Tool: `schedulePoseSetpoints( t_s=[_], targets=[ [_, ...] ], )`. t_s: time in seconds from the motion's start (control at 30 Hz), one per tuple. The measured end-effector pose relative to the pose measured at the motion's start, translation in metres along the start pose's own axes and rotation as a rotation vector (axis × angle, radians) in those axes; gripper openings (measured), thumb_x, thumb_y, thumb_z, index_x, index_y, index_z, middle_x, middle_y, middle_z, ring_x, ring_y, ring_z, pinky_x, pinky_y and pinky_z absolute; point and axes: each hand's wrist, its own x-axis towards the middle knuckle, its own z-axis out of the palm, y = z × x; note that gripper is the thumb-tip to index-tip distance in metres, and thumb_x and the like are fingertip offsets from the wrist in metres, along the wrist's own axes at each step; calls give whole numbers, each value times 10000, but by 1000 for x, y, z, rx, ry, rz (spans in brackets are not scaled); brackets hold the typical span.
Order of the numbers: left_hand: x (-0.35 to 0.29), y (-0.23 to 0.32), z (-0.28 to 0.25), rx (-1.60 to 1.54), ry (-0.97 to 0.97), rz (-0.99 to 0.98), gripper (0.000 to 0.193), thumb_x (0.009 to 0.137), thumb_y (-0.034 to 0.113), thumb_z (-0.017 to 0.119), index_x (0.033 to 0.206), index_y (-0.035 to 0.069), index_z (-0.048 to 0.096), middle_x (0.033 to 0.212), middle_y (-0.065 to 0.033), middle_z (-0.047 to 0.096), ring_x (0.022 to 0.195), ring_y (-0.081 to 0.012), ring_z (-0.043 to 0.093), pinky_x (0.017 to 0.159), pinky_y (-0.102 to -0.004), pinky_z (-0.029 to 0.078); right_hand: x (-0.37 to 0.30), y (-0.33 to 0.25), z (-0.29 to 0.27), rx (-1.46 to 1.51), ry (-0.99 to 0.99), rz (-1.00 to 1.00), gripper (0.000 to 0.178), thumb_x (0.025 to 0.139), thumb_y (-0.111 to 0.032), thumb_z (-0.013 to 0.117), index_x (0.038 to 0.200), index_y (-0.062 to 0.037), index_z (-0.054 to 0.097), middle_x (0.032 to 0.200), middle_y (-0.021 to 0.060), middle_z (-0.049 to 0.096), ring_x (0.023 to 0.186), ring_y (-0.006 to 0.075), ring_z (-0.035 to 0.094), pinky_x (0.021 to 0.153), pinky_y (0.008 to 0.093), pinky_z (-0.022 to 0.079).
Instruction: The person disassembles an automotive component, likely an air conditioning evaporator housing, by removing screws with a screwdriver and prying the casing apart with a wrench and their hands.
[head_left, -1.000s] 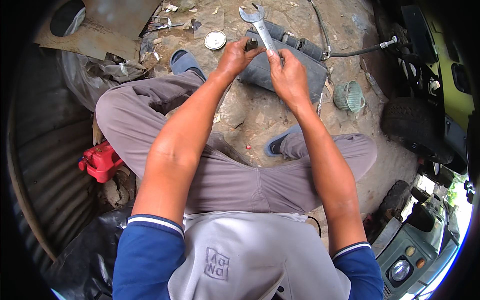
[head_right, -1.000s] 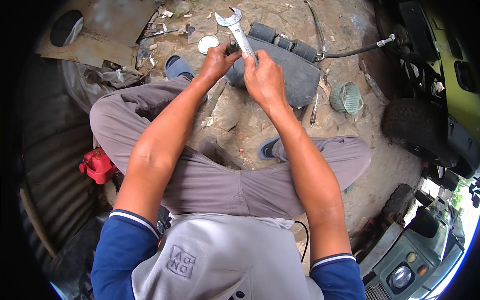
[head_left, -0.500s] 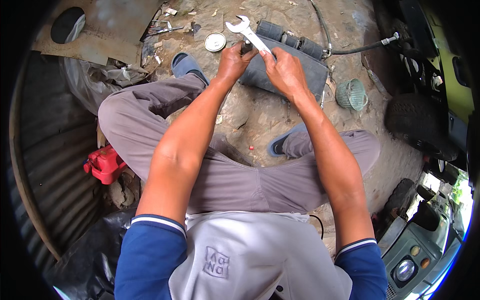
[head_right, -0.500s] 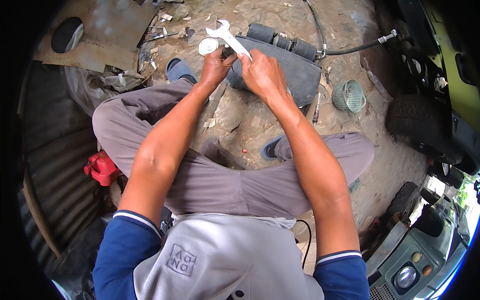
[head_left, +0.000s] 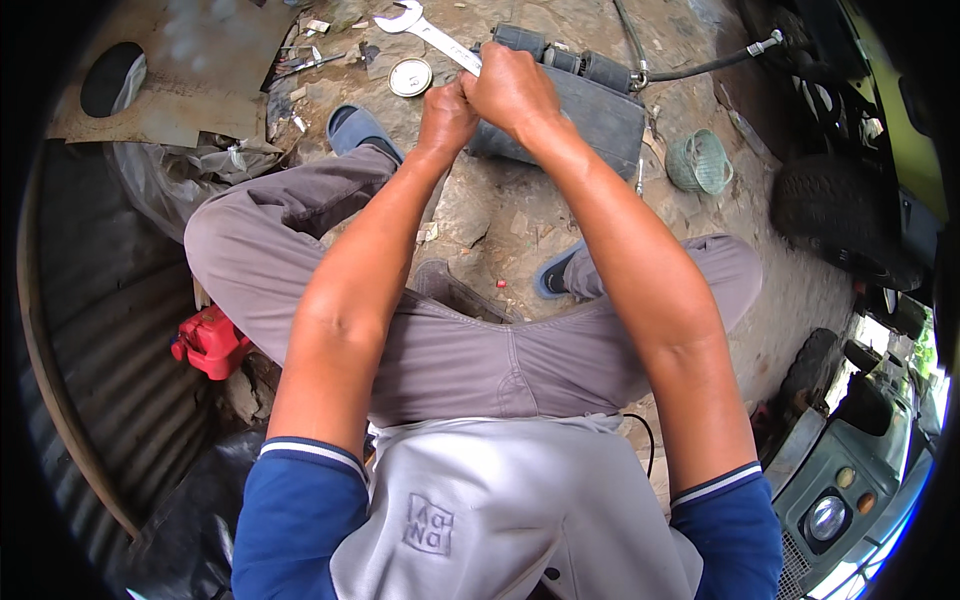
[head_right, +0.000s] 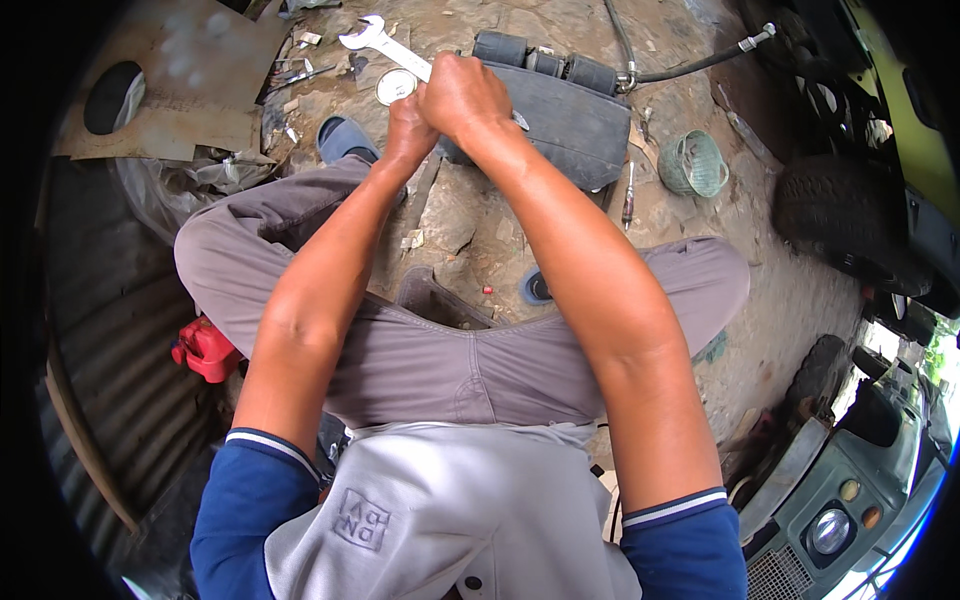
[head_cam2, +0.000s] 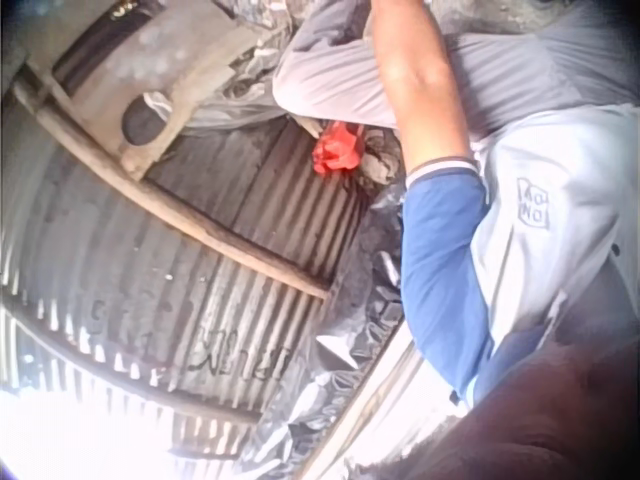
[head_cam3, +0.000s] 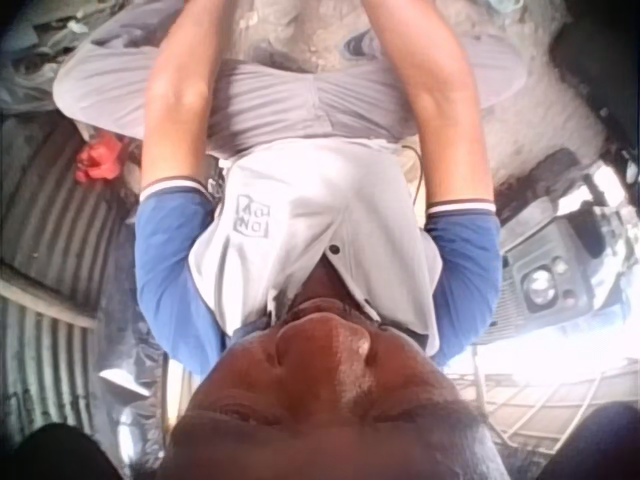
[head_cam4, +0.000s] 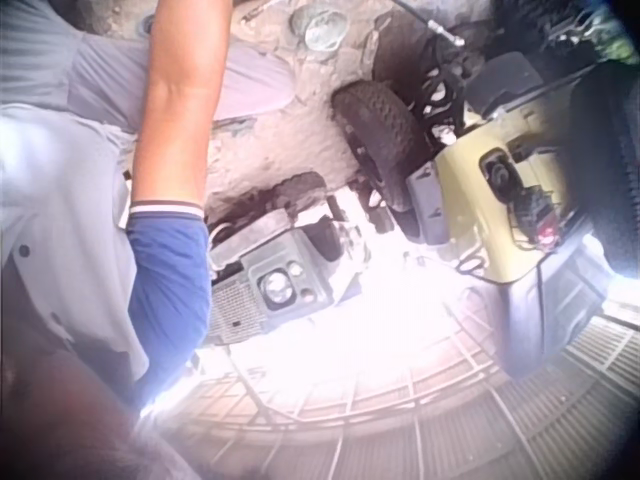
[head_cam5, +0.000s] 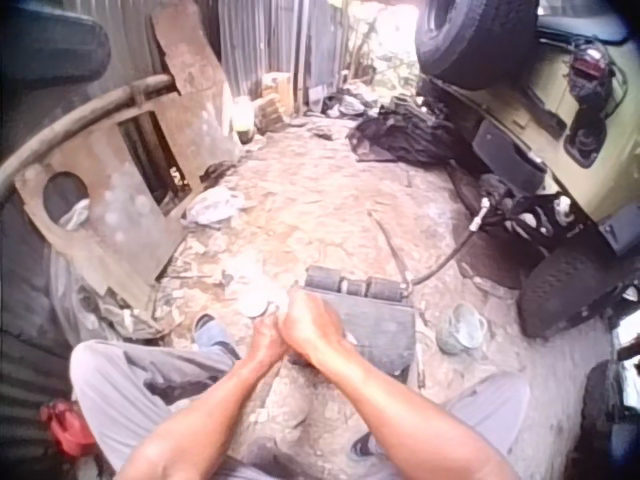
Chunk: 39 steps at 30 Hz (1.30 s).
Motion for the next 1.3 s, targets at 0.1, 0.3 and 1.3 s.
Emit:
schedulePoseSetpoints(
  t_s=[0.1, 0.3, 1.3],
  targets=[
    [11, -1, -14, 34, -240, -46, 236, 878, 159, 656, 1015, -33, 662, 938, -284, 687, 963, -462, 663, 799, -486, 532, 0, 0, -1, -51, 10, -38, 307, 852, -257, 690, 975, 24, 685, 913, 296, 702, 902, 478, 685, 812, 534, 553],
    [42, 13, -53, 133, -604, 24, 281, 835, 127, 693, 1056, -45, 687, 1031, -253, 717, 1000, -401, 689, 869, -451, 533, 8, 7, -1, -167, -6, -157, 251, 856, -197, 667, 1001, 9, 669, 909, 278, 705, 903, 469, 687, 803, 543, 552],
    [-6, -62, -44, 102, -522, -359, 388, 833, 266, 771, 1101, -11, 728, 1101, -243, 717, 1069, -367, 688, 936, -424, 527, 11, -17, 8, -273, -262, -79, 312, 822, -182, 582, 1075, -10, 644, 1087, 250, 695, 1059, 436, 651, 903, 516, 518]
  ],
)
